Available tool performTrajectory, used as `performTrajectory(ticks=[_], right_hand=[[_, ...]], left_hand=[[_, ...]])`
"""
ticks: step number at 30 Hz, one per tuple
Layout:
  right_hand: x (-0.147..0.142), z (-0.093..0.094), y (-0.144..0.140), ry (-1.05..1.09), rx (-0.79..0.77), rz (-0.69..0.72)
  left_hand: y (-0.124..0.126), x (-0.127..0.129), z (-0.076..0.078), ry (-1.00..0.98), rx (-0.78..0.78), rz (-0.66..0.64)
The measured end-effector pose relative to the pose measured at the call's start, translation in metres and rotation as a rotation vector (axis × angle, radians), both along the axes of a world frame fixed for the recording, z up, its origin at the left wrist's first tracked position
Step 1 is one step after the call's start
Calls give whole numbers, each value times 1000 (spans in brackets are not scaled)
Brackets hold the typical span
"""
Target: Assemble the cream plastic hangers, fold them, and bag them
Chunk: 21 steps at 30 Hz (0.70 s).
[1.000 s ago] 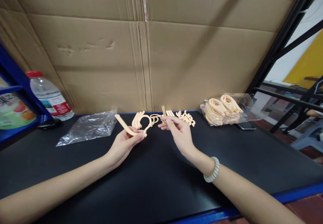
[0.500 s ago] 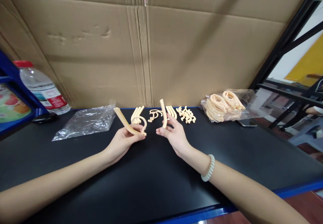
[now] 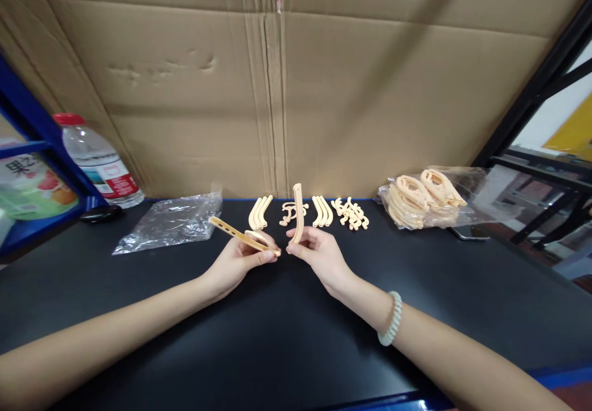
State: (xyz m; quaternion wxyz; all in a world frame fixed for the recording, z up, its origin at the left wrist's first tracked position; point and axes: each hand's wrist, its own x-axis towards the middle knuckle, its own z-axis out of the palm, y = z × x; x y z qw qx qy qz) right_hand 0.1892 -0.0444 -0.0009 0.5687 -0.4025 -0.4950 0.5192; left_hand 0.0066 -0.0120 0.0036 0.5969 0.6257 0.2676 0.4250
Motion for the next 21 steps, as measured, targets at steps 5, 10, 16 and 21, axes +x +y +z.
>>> performTrajectory(ticks=[5,10,16,21], right_hand=[[-2,-2,-1,-20,6,78],[0,2,-3,-113,78,103],[5,6,-1,-205,139,146],[3,8,-2,-226,140,142]], left_hand=[[-4,-1,4,46,13,-44],[-4,-2,4,45,11,-49],[-4,-3,5,70,27,-44],[-4,-2,5,61,41,-48]])
